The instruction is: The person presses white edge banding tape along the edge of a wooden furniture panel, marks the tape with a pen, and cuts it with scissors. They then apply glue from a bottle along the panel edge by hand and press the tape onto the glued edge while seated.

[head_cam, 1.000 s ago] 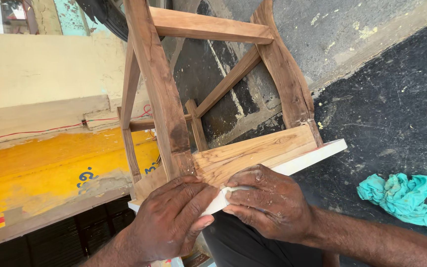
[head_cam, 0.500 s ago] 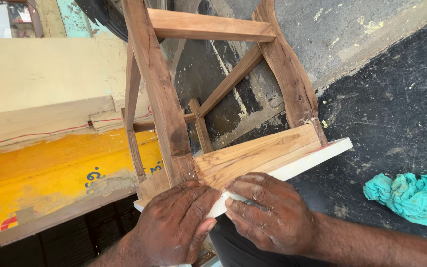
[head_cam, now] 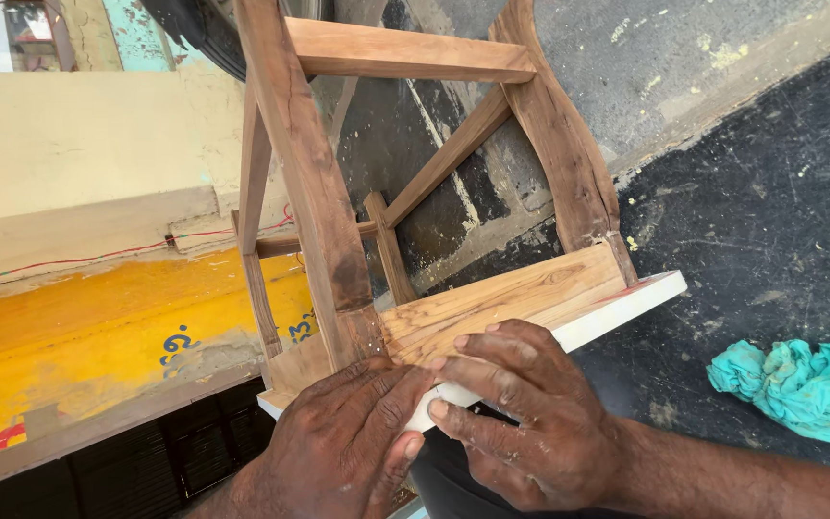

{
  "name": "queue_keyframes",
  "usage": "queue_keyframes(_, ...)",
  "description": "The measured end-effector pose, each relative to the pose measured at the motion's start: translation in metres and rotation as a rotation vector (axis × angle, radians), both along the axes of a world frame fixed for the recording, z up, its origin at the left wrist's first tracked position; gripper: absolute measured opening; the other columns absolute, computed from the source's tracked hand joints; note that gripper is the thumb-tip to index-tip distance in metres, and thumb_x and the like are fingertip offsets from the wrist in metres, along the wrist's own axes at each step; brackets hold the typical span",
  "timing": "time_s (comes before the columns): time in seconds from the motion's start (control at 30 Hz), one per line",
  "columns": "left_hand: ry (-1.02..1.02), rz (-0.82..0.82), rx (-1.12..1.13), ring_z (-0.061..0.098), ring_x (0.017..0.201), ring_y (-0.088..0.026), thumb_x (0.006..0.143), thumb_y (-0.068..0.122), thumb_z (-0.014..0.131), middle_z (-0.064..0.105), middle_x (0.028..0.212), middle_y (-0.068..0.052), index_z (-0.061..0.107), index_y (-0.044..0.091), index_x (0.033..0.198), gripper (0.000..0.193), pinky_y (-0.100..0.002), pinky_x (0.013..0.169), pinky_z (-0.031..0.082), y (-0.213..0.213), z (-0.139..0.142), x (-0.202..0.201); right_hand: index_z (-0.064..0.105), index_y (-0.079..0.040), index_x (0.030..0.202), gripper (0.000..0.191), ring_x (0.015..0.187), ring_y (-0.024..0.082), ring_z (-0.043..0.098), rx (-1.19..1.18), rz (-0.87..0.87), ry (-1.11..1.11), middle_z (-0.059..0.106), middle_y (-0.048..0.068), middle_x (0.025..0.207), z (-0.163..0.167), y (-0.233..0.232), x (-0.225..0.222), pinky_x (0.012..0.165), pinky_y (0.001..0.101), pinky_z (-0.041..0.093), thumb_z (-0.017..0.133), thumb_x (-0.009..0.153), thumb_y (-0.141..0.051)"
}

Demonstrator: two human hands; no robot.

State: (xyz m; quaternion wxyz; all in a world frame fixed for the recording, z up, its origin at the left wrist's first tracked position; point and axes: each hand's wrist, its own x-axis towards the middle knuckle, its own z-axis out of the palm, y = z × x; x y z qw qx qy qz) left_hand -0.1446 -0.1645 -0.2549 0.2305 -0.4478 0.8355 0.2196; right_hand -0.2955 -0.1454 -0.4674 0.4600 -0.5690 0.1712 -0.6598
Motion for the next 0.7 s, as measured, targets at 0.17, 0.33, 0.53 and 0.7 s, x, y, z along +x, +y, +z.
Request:
queue_keyframes(0.17,0.079,0.036,-0.076,0.066,0.131,-0.042,0.110,0.016,0.056,0.043,0.150,-0.035,0.022,0.000,0.160,0.063,-0.050,0.110,0.056,-0.003,-0.002,-0.017,0.064,-0.005,0.119,0.041,0.121,0.034,0.063,-0.062,0.036,-0.024,0.062,0.018,0.132,0.003,-0.010,-0.009,0.102,0.0543,0.051,0.078,0.083,-0.015)
queue_keyframes(0.33,0.343,0.075,-0.173,0.039,0.156,-0.044,0.116,0.026,0.050,0.011,0.171,-0.028,0.004,0.020,0.172,0.072,-0.053,0.129,0.038,0.004,-0.007,-0.002,0.064,-0.002,0.132,0.060,0.121,0.035,0.065,-0.324,0.086,0.137,0.063,0.020,0.131,0.023,-0.029,-0.016,0.108,0.0532,0.050,0.075,0.077,-0.022)
queue_keyframes(0.53,0.630,0.276,-0.468,0.023,0.159,-0.023,0.118,0.047,0.038,0.012,0.171,-0.009,0.012,0.021,0.164,0.059,-0.043,0.134,0.024,0.027,-0.028,0.033,0.060,-0.006,0.124,0.048,0.115,0.038,0.072,-0.440,0.041,0.293,0.069,0.019,0.124,0.011,-0.043,-0.015,0.107,0.0565,0.057,0.079,0.081,-0.004)
queue_keyframes(0.7,0.995,0.707,-0.802,0.069,0.106,-0.016,0.116,0.038,0.044,0.054,0.158,-0.010,0.031,0.015,0.164,0.055,-0.038,0.104,0.057,0.060,-0.027,0.161,0.060,-0.006,0.124,0.046,0.115,0.039,0.072,-0.362,-0.022,0.362,0.069,0.020,0.124,-0.014,-0.043,0.008,0.107,0.0564,0.057,0.078,0.081,-0.003)
